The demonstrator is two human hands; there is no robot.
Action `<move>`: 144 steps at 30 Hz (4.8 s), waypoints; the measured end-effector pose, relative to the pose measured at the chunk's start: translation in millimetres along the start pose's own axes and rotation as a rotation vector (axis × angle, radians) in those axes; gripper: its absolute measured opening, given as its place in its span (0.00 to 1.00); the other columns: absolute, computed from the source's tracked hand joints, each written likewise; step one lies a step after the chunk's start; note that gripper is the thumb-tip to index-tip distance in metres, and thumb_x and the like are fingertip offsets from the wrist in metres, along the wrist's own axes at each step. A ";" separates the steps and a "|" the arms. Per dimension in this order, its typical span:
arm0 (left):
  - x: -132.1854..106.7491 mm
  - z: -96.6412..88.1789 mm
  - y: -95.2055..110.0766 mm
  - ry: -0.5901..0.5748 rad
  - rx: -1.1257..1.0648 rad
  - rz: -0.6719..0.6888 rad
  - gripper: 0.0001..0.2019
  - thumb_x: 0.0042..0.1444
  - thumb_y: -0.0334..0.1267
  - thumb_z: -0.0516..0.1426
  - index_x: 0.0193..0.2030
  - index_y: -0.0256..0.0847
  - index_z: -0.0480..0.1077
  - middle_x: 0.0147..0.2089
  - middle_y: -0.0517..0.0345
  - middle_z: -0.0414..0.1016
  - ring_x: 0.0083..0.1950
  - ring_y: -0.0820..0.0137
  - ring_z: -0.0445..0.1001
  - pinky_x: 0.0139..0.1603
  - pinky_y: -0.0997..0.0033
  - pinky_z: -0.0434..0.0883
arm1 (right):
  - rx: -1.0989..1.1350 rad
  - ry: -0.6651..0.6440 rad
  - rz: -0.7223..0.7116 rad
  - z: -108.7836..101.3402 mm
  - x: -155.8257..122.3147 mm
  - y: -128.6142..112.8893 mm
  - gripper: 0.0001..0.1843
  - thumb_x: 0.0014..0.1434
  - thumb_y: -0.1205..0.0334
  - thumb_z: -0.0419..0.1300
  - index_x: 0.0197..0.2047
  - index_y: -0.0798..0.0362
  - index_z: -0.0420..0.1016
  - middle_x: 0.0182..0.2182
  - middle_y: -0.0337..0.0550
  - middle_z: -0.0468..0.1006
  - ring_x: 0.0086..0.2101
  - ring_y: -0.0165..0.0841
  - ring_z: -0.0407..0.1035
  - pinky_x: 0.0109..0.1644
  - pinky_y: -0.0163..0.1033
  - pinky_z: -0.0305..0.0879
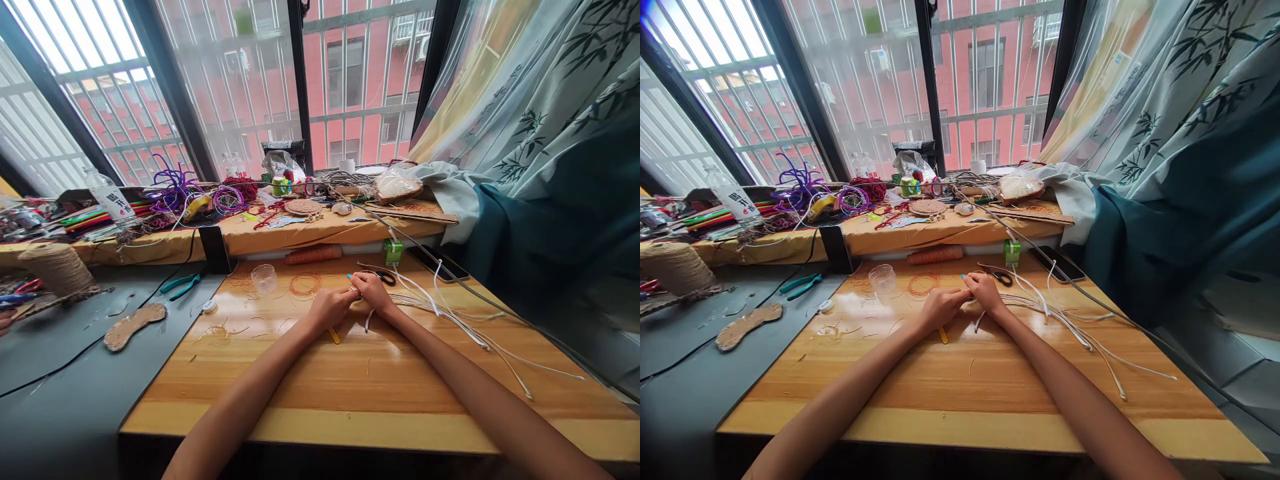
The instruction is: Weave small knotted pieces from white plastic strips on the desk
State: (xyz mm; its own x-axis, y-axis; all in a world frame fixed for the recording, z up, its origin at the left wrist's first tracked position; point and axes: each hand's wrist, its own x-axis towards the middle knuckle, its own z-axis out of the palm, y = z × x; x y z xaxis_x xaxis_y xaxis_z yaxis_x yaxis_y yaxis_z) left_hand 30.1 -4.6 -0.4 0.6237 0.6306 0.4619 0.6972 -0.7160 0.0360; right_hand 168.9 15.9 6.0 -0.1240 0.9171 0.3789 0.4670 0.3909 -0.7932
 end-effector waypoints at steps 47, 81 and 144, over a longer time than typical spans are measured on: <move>-1.7 6.1 -3.1 0.190 -0.154 0.115 0.13 0.56 0.36 0.45 0.40 0.42 0.69 0.35 0.57 0.73 0.33 0.77 0.70 0.30 0.81 0.63 | 0.312 -0.283 0.134 -5.2 0.7 -4.5 0.15 0.44 0.54 0.50 0.14 0.54 0.55 0.15 0.32 0.55 0.19 0.24 0.48 0.24 0.33 0.45; 2.0 -3.4 0.4 0.415 -0.513 -0.185 0.11 0.54 0.32 0.47 0.31 0.37 0.70 0.25 0.59 0.70 0.27 0.77 0.66 0.31 0.79 0.62 | 0.268 -0.340 0.117 -8.6 1.7 -3.0 0.13 0.45 0.58 0.48 0.19 0.56 0.65 0.14 0.34 0.57 0.19 0.24 0.49 0.22 0.32 0.43; 13.4 2.9 -26.2 0.514 -1.467 -0.655 0.17 0.41 0.48 0.57 0.31 0.34 0.70 0.16 0.65 0.60 0.14 0.84 0.52 0.14 0.80 0.46 | 0.307 -0.209 0.141 -1.2 4.5 0.4 0.17 0.49 0.52 0.48 0.25 0.57 0.69 0.17 0.34 0.60 0.16 0.22 0.47 0.19 0.32 0.42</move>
State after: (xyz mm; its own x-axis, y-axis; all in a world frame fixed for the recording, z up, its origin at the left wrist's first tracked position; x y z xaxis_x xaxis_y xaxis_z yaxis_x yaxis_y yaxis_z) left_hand 21.2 23.5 2.3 0.0056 0.9692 0.2464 -0.3039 -0.2331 0.9238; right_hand 169.6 20.1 7.9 -0.2681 0.9472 0.1760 0.2129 0.2364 -0.9481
